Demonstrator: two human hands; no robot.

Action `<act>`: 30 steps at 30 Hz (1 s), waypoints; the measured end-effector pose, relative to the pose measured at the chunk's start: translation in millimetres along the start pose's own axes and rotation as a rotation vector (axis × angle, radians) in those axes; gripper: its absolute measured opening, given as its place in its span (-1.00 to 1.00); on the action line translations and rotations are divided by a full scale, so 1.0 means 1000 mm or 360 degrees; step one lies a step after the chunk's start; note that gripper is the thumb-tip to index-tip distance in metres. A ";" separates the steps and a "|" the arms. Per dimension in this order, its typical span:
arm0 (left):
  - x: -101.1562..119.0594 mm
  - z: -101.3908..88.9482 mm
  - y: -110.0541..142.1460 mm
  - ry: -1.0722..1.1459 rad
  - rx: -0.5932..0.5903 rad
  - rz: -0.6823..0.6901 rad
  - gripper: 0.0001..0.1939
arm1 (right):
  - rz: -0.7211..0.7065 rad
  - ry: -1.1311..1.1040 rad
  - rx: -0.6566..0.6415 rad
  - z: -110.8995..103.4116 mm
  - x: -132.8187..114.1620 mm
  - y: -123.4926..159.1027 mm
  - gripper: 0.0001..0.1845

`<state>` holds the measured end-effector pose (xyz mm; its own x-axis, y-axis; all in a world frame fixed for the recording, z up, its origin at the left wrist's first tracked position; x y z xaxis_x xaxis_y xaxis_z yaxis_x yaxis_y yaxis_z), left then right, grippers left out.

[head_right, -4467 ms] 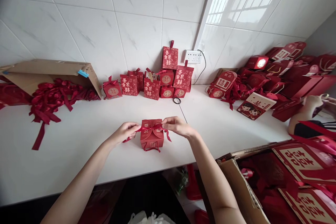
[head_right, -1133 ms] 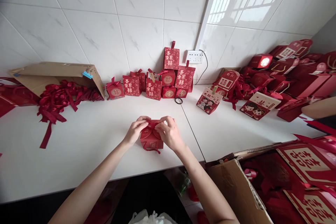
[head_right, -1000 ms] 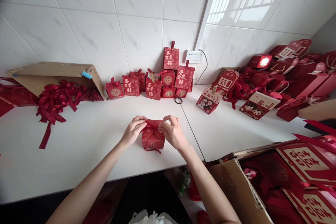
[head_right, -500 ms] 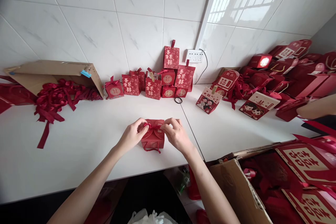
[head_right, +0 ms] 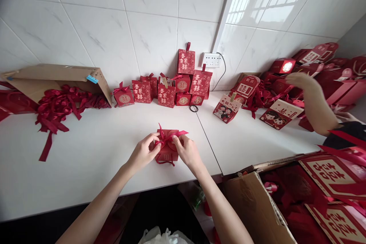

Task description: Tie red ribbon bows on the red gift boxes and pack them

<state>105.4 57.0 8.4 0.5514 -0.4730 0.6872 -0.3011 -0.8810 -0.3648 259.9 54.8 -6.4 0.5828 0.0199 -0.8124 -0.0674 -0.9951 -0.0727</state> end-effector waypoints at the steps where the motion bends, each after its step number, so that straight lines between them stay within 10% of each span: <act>1: 0.000 0.000 -0.001 0.0021 0.0001 -0.0001 -0.96 | 0.0033 -0.0033 -0.0006 0.002 0.001 -0.002 -0.53; 30: -0.027 0.005 -0.005 0.0554 0.0001 -0.0378 -0.77 | 0.0015 -0.1007 -0.0407 0.025 0.027 -0.003 -0.62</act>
<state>95.4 74.5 -11.3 0.3098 -0.2270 0.9233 -0.1967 -0.9654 -0.1714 255.9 61.0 -42.5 -0.0078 -0.0133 -0.9999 0.1690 -0.9855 0.0118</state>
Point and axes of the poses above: each hand's wrist, its own y-axis away from the middle knuckle, its own z-axis out of the palm, x = y × z, the point moved 10 cm from there along -y, towards the middle knuckle, and after that the axes turned 1 degree about z, right-handed, at the moved point
